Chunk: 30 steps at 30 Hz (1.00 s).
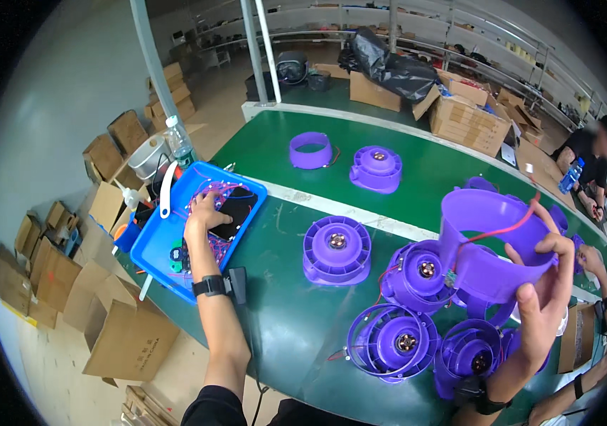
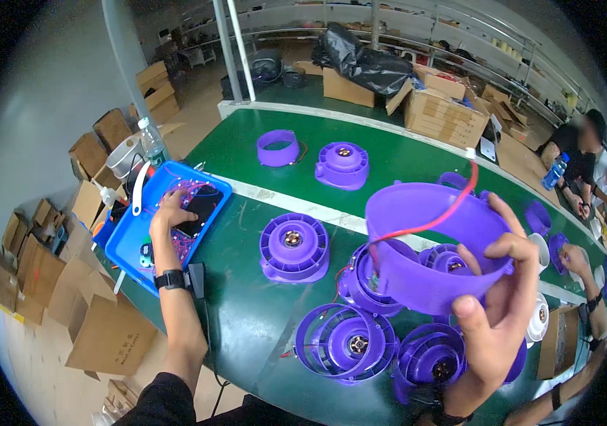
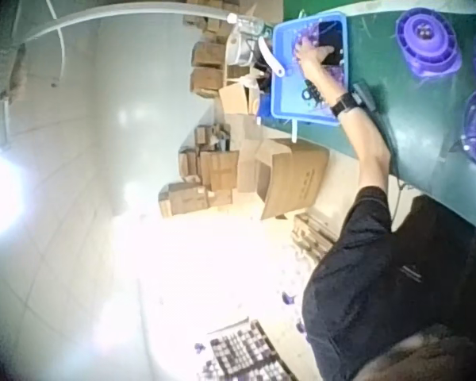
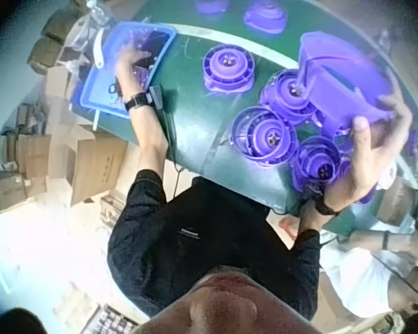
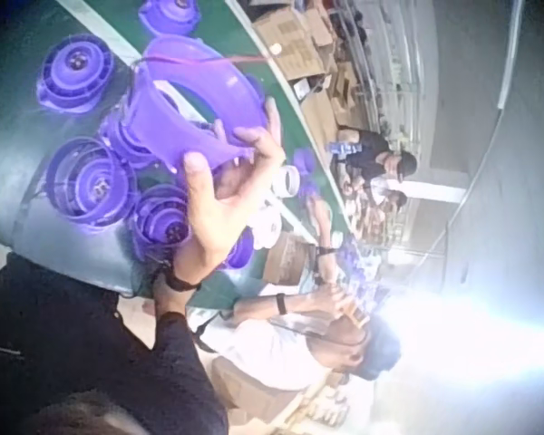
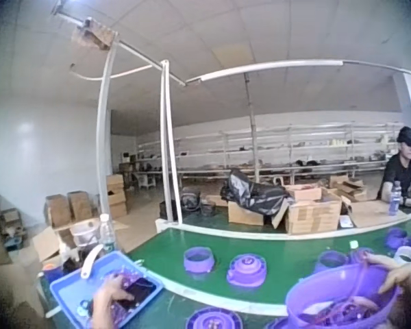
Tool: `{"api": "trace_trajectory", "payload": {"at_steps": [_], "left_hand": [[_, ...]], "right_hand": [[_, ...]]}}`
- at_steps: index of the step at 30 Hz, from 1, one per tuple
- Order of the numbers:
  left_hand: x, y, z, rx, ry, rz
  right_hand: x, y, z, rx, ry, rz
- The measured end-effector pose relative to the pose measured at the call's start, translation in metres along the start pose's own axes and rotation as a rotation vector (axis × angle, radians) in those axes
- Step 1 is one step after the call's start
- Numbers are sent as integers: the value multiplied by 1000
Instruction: The person assembles purple and white plastic electronic housings by hand on a green workbench. They pick up purple rings and white bases, fit them together, and place the assembled units on the table. The person also moves to a nearby stack of white bases to retrieve more parts.
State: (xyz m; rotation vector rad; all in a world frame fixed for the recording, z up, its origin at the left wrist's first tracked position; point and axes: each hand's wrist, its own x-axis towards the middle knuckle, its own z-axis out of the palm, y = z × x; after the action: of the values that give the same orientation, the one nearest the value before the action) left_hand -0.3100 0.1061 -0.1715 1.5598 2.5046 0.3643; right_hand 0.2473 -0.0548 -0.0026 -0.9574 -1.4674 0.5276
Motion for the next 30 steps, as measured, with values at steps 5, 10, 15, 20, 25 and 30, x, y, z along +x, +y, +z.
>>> {"api": "trace_trajectory", "payload": {"at_steps": [5, 10, 15, 20, 25, 30], "left_hand": [[-3, 2, -13, -34, -73, 79], [-9, 1, -18, -45, -112, 88], [-12, 5, -18, -14, -91, 78], [-10, 15, -8, 49, -47, 54], [1, -1, -11, -69, -48, 45], [-6, 9, -14, -70, 20, 81]], "right_hand": [[-1, 1, -1, -99, 27, -32], [0, 3, 0, -108, 34, -39], [1, 3, -3, -128, 6, -52], [0, 4, -5, -163, 0, -50], [1, 1, -3, -132, -14, -31], [-1, 3, -3, -108, -17, 5]]}}
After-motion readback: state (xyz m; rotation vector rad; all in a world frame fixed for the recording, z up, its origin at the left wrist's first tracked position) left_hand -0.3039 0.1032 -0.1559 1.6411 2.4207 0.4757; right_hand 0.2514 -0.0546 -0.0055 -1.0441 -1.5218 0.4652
